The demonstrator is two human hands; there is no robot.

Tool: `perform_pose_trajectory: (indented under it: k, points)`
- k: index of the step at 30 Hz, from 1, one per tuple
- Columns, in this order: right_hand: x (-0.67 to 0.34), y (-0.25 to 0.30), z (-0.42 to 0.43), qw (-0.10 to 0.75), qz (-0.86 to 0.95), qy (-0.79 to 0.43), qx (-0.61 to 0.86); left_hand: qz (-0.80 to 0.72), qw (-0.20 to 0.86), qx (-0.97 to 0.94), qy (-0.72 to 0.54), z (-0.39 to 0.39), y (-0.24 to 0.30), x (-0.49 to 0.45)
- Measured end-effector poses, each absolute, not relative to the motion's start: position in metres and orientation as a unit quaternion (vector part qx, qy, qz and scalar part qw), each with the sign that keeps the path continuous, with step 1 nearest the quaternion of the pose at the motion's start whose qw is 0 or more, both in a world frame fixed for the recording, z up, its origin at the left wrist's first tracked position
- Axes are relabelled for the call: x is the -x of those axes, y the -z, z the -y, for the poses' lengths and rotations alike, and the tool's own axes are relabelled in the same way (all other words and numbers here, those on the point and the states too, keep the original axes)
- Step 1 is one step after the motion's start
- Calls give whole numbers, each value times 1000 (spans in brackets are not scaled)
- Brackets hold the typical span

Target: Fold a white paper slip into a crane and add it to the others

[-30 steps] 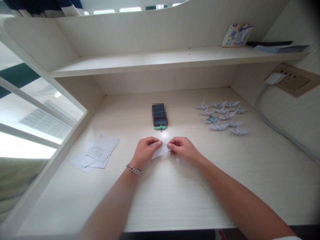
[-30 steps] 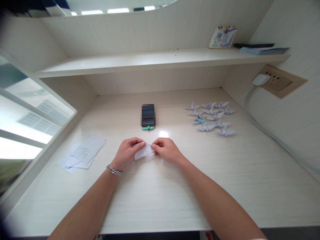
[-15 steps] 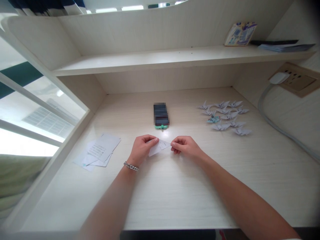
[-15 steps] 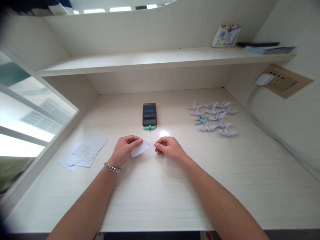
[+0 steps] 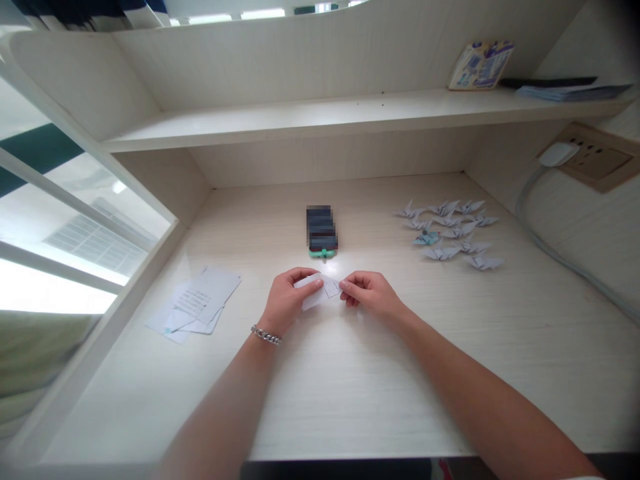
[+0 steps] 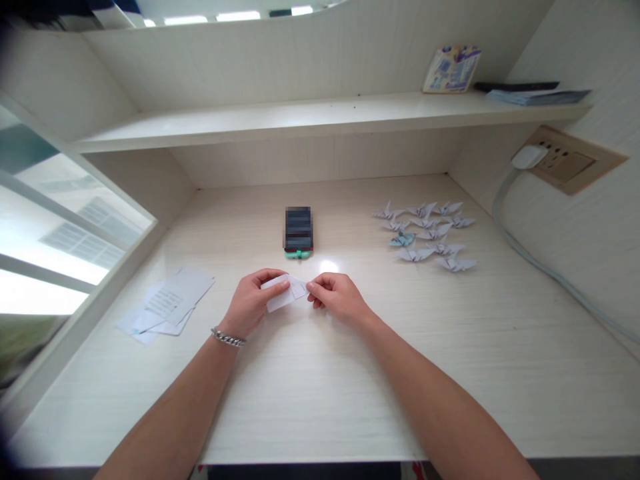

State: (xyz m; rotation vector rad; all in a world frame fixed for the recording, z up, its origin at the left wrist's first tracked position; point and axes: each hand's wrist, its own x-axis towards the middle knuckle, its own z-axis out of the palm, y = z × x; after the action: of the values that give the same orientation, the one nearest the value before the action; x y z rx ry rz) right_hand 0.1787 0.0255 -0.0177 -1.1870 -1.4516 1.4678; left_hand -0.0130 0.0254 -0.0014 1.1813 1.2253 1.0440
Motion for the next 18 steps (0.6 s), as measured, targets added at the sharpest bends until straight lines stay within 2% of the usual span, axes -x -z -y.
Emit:
perform_pose_trajectory:
  k: [4, 8, 18]
  points:
    - [-176, 17, -26, 420, 534, -568, 464, -476, 623, -406, -469, -24, -3, 8]
    - [-172, 18, -25, 447, 511, -563, 470, -444, 659, -380, -474, -21, -5, 3]
    - [-172, 18, -24, 424, 479, -615, 462, -477, 630, -414, -451, -18, 1, 0]
